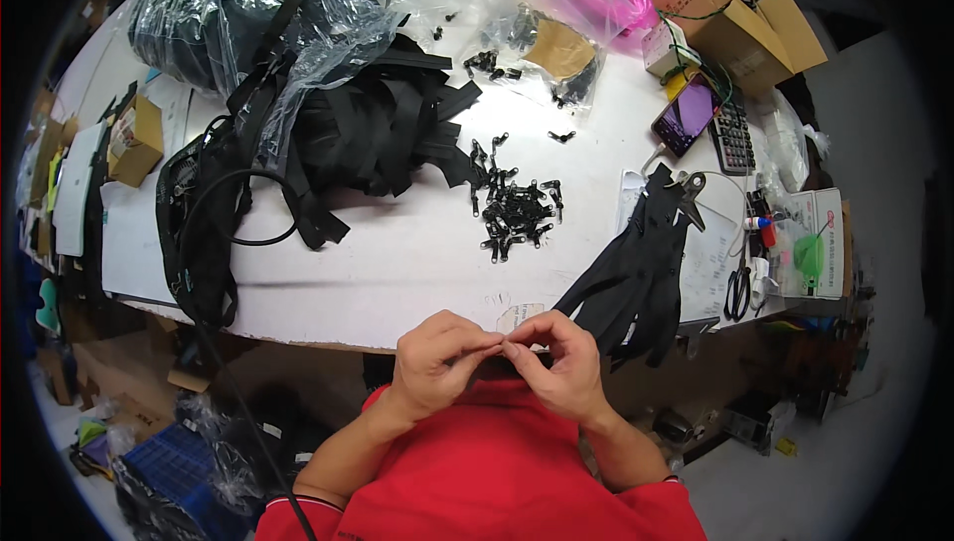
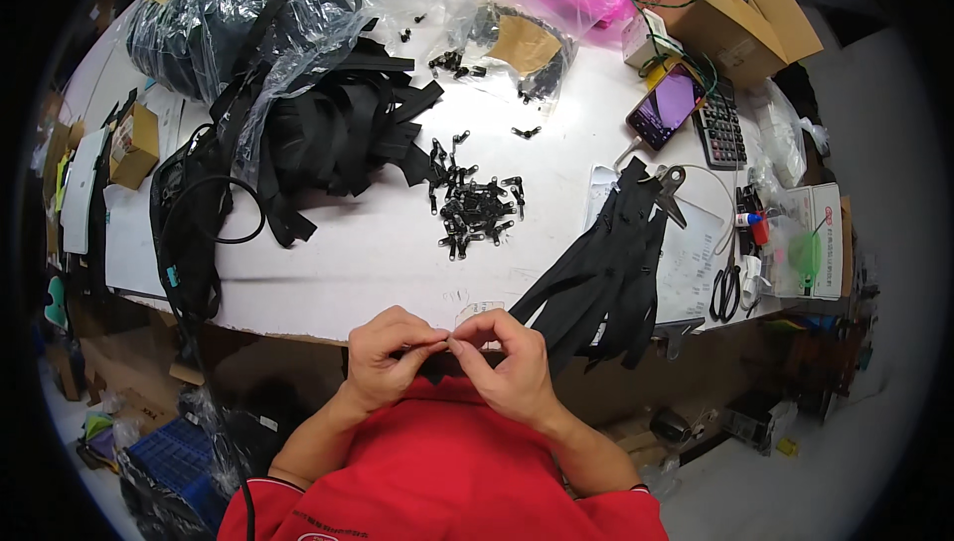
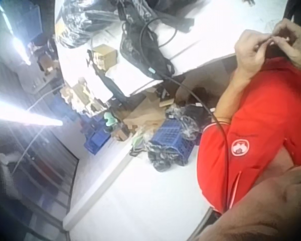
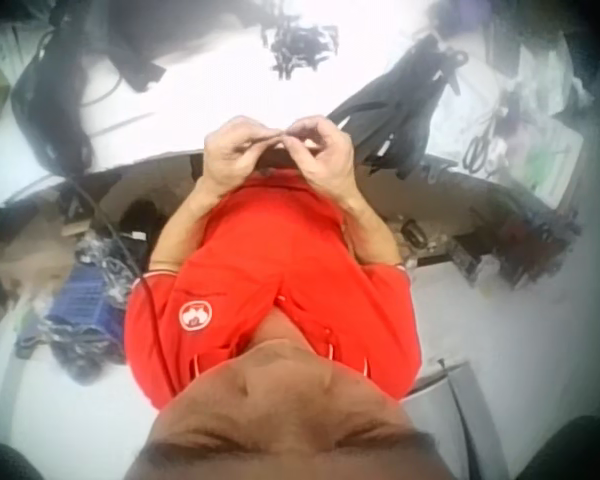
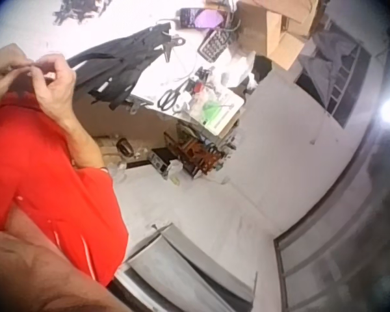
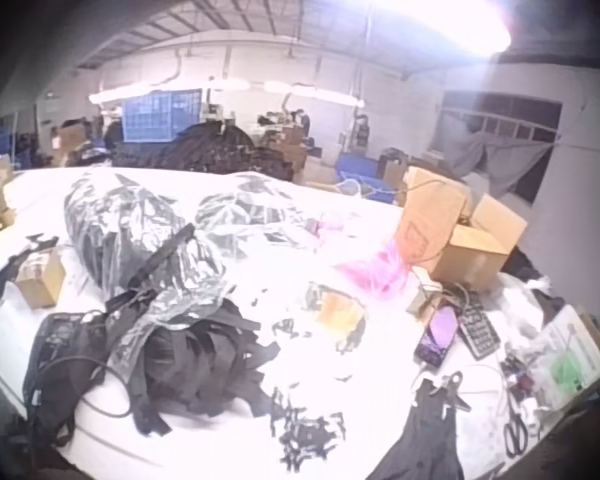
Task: The person attaches small black plastic clips to the ends of black fabric straps. They pick up a strap, insert a clip into the folded end, and press it to secure the connection. The person repeats this process for multiple straps, placing the finished items on the table.
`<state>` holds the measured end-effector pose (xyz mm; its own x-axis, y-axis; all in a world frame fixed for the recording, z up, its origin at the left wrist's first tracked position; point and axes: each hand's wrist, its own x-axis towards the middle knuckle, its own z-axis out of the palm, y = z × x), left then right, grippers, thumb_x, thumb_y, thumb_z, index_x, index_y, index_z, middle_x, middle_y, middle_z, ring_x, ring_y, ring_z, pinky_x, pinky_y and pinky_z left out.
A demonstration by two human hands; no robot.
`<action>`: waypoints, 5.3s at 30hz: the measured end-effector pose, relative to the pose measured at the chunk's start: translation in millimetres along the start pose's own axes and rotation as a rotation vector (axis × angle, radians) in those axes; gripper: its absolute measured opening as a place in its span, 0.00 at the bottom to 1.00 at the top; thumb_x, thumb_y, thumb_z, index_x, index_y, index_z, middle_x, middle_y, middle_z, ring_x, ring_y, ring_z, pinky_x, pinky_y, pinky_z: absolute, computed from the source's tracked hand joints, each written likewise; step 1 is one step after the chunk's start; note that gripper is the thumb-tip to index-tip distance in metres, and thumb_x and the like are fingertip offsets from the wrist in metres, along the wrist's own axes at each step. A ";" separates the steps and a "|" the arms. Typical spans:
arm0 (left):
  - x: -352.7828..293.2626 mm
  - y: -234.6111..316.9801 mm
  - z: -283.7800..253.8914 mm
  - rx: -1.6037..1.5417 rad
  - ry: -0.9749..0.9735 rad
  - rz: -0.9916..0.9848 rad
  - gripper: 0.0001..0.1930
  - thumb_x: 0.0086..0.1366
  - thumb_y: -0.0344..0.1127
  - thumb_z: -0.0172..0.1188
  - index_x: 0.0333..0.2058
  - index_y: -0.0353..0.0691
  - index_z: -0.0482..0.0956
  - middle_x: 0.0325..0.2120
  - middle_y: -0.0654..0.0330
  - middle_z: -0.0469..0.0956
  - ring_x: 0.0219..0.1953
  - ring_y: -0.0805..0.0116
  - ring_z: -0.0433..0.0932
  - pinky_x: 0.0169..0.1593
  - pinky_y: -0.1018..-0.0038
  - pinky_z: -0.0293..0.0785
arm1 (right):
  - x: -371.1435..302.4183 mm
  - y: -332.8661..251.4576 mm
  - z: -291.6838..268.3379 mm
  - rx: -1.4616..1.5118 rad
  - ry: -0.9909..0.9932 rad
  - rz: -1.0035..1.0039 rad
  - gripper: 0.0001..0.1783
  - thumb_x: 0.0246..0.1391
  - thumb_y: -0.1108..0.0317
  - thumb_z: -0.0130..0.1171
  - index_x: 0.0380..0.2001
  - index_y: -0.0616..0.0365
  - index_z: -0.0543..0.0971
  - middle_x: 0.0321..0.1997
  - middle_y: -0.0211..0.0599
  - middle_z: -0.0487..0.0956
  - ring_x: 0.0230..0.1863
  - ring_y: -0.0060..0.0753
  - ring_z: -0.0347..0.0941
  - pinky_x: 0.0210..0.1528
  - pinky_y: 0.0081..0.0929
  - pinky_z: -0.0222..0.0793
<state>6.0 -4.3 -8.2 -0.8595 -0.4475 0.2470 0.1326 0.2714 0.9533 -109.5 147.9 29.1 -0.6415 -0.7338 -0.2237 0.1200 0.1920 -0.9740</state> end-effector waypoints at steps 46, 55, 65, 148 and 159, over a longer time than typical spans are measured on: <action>-9.5 11.0 0.5 -0.371 -0.067 -0.358 0.07 0.63 0.19 0.63 0.40 0.31 0.84 0.37 0.57 0.83 0.38 0.75 0.80 0.43 0.80 0.74 | 7.4 36.4 -35.7 1.023 -0.122 0.307 0.13 0.61 0.66 0.65 0.46 0.58 0.77 0.36 0.32 0.83 0.41 0.37 0.78 0.49 0.32 0.73; -11.3 12.5 4.1 -0.439 -0.037 -0.376 0.07 0.64 0.20 0.63 0.40 0.31 0.83 0.36 0.59 0.84 0.37 0.76 0.81 0.43 0.80 0.77 | 2.5 34.4 -25.5 0.893 -0.131 0.231 0.11 0.62 0.73 0.62 0.47 0.58 0.79 0.45 0.39 0.83 0.50 0.34 0.79 0.54 0.30 0.75; -13.3 16.6 12.8 -0.498 0.037 -0.362 0.08 0.65 0.22 0.63 0.43 0.31 0.79 0.33 0.61 0.83 0.36 0.81 0.79 0.40 0.82 0.76 | 5.7 14.7 -16.9 -0.205 0.021 -0.501 0.14 0.43 0.82 0.73 0.35 0.61 0.82 0.37 0.36 0.84 0.42 0.34 0.77 0.47 0.28 0.72; -11.0 7.0 -2.5 -0.172 0.010 -0.025 0.04 0.67 0.21 0.59 0.40 0.31 0.76 0.35 0.58 0.76 0.32 0.77 0.76 0.34 0.80 0.74 | 5.6 2.9 14.0 -0.211 0.068 -0.373 0.08 0.49 0.74 0.72 0.32 0.61 0.82 0.29 0.33 0.79 0.28 0.28 0.76 0.31 0.23 0.72; -13.7 -4.3 14.6 -0.661 0.055 -0.495 0.10 0.68 0.24 0.59 0.47 0.36 0.74 0.40 0.63 0.74 0.38 0.81 0.72 0.42 0.83 0.70 | -21.0 -0.8 8.5 -0.353 0.009 -0.135 0.09 0.52 0.70 0.70 0.30 0.63 0.80 0.24 0.39 0.78 0.24 0.32 0.75 0.27 0.29 0.69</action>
<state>9.9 13.1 -18.2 -0.8715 -0.4294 -0.2369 0.0227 -0.5179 0.8551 -89.6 157.6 34.3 -0.6403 -0.7625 -0.0924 -0.2338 0.3081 -0.9222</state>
